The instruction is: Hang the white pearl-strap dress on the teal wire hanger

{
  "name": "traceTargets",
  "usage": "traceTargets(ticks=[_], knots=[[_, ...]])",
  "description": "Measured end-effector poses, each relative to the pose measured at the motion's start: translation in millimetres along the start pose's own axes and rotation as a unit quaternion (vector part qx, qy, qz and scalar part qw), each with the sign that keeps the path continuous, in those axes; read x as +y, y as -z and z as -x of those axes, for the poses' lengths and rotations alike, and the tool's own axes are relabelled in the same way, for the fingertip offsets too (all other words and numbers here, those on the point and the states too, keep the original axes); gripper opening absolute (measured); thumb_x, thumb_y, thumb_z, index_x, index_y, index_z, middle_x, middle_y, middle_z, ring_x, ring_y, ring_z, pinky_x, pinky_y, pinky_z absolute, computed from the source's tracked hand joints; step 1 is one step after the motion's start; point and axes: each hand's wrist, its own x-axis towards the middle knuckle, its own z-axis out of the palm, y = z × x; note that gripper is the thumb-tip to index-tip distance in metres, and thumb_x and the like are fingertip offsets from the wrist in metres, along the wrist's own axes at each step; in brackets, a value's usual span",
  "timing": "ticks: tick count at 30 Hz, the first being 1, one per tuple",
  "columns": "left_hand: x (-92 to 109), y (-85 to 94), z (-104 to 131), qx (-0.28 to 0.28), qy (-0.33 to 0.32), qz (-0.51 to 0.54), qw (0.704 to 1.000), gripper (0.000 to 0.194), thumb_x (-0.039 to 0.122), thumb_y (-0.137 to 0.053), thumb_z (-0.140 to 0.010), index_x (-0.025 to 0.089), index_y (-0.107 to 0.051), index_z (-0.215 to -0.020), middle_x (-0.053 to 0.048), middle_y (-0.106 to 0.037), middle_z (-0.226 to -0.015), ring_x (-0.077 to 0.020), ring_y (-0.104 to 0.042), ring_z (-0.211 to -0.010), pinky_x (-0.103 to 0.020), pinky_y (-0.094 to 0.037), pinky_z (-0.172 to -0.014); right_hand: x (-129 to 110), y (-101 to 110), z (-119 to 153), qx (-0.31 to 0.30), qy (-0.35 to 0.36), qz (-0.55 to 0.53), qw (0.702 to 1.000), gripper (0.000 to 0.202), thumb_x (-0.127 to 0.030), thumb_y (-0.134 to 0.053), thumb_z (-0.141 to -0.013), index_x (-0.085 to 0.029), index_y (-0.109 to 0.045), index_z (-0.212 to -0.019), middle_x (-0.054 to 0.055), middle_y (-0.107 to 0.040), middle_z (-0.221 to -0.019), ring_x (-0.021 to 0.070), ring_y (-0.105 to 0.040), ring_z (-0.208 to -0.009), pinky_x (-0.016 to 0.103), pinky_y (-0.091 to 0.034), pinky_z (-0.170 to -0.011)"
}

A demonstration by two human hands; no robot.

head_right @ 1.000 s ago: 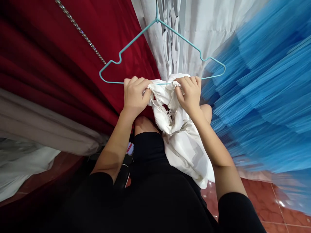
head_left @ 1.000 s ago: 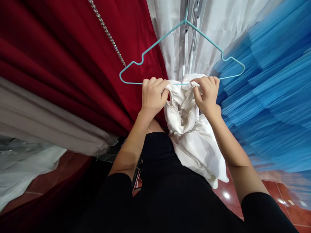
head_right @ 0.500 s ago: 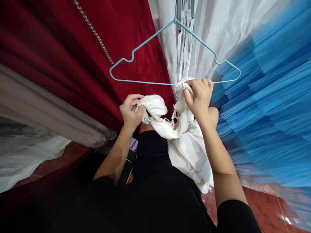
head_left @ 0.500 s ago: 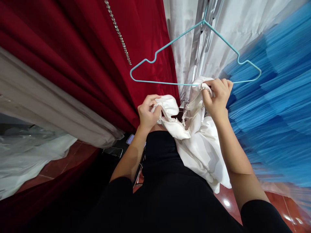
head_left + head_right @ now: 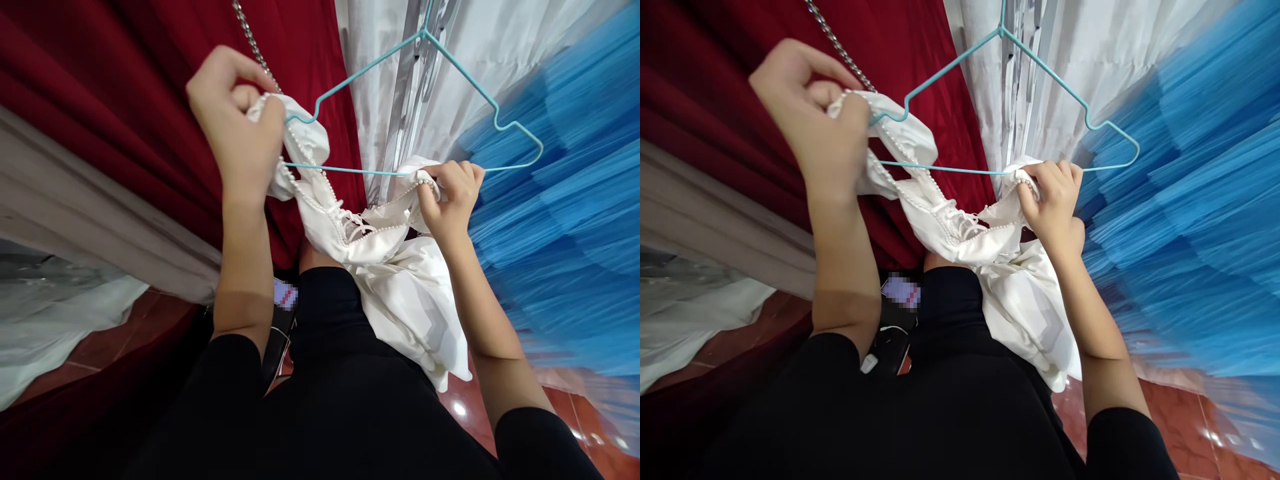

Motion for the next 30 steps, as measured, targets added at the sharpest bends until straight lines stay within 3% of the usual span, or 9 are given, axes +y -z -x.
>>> traceTargets(ticks=[4,8,13,15,18,20,24,26,30], knots=[[35.9,-15.5,5.3,-0.038,-0.025,0.003,0.999,0.017,0.010,-0.061,-0.082,0.026,-0.058,-0.088,0.001,-0.052,-0.068,-0.0159,-0.055,-0.059,-0.038,-0.049,-0.059,0.2,3.2,1.5,0.004,0.011,0.014,1.000,0.029,-0.041,-0.046,-0.102,-0.023,-0.065,-0.090,0.003,-0.066,-0.085,0.0213,-0.056,-0.083,0.047,-0.041,-0.096],[56.9,-29.1,30.3,0.006,-0.115,0.001,0.993,0.022,0.013,-0.069,-0.083,0.022,-0.061,-0.101,-0.006,-0.063,-0.103,-0.0201,-0.062,-0.097,-0.039,-0.056,-0.087,0.2,3.5,2.3,0.005,0.006,0.033,0.999,0.032,-0.041,-0.044,-0.102,-0.023,-0.067,-0.090,0.004,-0.064,-0.083,0.0218,-0.056,-0.083,0.048,-0.041,-0.098],[71.5,-58.1,71.7,-0.242,-0.094,-0.027,0.965,0.022,0.014,-0.045,-0.102,0.025,-0.062,-0.112,-0.006,-0.069,-0.116,-0.0246,-0.063,-0.113,-0.043,-0.049,-0.102,-2.9,2.1,2.5,0.000,-0.006,0.024,1.000,0.032,-0.041,-0.043,-0.103,-0.022,-0.067,-0.091,0.004,-0.063,-0.084,0.0230,-0.058,-0.088,0.051,-0.040,-0.103],[66.8,-71.8,83.9,-0.285,-0.093,-0.036,0.953,0.029,0.010,-0.040,-0.102,0.023,-0.064,-0.111,-0.006,-0.072,-0.105,-0.0259,-0.066,-0.104,-0.043,-0.048,-0.097,-4.7,4.8,4.2,-0.014,-0.011,0.027,0.999,0.031,-0.041,-0.044,-0.103,-0.023,-0.068,-0.094,0.004,-0.064,-0.086,0.0238,-0.059,-0.090,0.053,-0.040,-0.106],[58.8,-81.9,93.4,-0.280,-0.108,-0.054,0.952,0.032,0.008,-0.039,-0.101,0.022,-0.066,-0.110,-0.006,-0.073,-0.097,-0.0266,-0.066,-0.097,-0.043,-0.046,-0.091,-3.4,14.4,9.4,-0.029,0.032,0.026,0.999,0.026,-0.040,-0.049,-0.100,-0.026,-0.070,-0.105,0.004,-0.067,-0.095,0.0249,-0.062,-0.097,0.055,-0.041,-0.107],[57.8,-80.7,94.0,-0.266,-0.118,-0.059,0.955,0.033,0.008,-0.039,-0.101,0.023,-0.067,-0.113,-0.006,-0.073,-0.101,-0.0266,-0.065,-0.099,-0.041,-0.045,-0.090,4.7,24.4,12.9,0.030,0.072,0.034,0.996,0.028,-0.042,-0.054,-0.097,-0.027,-0.070,-0.113,0.007,-0.066,-0.106,0.0280,-0.062,-0.105,0.056,-0.043,-0.105],[62.2,-72.3,87.9,-0.290,-0.131,-0.071,0.945,0.037,0.005,-0.038,-0.100,0.024,-0.068,-0.112,-0.005,-0.072,-0.099,-0.0264,-0.064,-0.098,-0.041,-0.045,-0.090,41.0,52.3,10.5,0.279,0.057,0.066,0.956,0.025,-0.036,-0.066,-0.083,-0.023,-0.067,-0.105,0.012,-0.055,-0.098,0.0289,-0.058,-0.098,0.046,-0.048,-0.077],[64.3,-68.9,84.7,-0.303,-0.130,-0.086,0.940,0.038,0.005,-0.038,-0.100,0.024,-0.068,-0.113,-0.005,-0.071,-0.098,-0.0266,-0.064,-0.097,-0.041,-0.045,-0.091,59.7,69.4,1.6,0.299,0.003,0.038,0.953,0.025,-0.024,-0.066,-0.075,-0.024,-0.057,-0.098,0.006,-0.049,-0.089,0.0208,-0.053,-0.079,0.037,-0.042,-0.062],[67.8,-63.9,81.2,-0.334,-0.122,-0.107,0.928,0.041,0.006,-0.037,-0.100,0.024,-0.069,-0.118,-0.006,-0.071,-0.099,-0.0272,-0.064,-0.099,-0.041,-0.046,-0.092,71.2,100.4,-26.3,0.223,-0.096,-0.011,0.970,0.034,-0.005,-0.055,-0.071,-0.028,-0.037,-0.088,0.003,-0.047,-0.091,0.0141,-0.048,-0.070,0.031,-0.040,-0.055]])
